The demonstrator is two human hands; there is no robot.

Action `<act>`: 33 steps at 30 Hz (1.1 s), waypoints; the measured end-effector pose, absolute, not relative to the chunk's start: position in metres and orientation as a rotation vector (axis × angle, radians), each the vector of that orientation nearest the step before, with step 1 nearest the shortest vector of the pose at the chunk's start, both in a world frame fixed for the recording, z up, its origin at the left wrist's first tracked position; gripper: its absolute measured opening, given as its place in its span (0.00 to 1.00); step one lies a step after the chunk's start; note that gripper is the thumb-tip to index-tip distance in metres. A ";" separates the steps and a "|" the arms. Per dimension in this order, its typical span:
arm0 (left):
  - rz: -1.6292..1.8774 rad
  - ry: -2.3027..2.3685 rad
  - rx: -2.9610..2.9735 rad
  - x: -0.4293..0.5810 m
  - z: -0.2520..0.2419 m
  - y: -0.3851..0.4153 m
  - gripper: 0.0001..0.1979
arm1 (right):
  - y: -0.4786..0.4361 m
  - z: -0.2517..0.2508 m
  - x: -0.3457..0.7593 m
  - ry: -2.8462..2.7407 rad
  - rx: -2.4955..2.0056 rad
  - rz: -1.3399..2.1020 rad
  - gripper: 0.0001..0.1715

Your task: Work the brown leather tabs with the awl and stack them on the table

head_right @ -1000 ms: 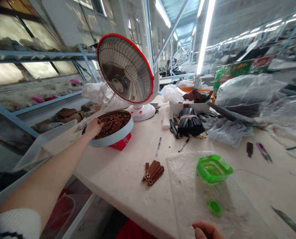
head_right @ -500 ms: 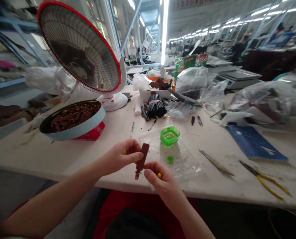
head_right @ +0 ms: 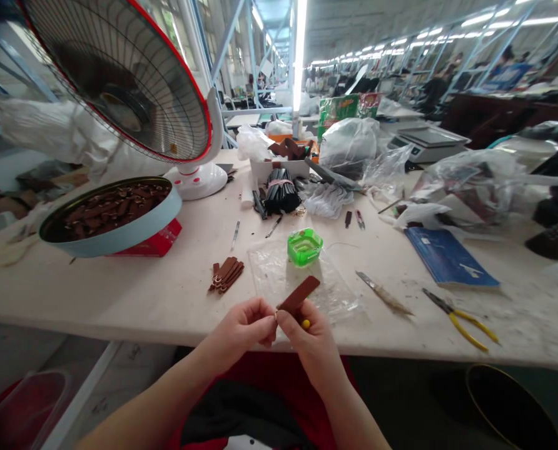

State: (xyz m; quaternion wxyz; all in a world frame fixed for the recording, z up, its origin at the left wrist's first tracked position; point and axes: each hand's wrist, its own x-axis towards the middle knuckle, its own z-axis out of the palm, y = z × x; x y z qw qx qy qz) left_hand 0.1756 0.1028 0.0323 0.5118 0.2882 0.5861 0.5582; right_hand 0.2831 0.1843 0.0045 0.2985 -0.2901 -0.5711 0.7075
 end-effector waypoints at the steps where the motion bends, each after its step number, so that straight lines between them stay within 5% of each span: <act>1: 1.333 1.410 0.692 0.177 0.033 0.103 0.12 | 0.185 0.004 0.284 -1.518 -0.771 1.899 0.15; 10: 1.126 2.157 1.198 0.187 0.015 0.105 0.09 | 0.182 -0.005 0.282 -1.586 -0.933 1.735 0.17; 24: 1.304 1.603 0.903 0.172 0.033 0.096 0.06 | 0.192 -0.013 0.285 -1.270 -0.770 2.276 0.16; 33: 1.452 1.322 0.701 0.174 0.023 0.099 0.13 | 0.175 -0.004 0.282 -1.276 -0.816 2.120 0.14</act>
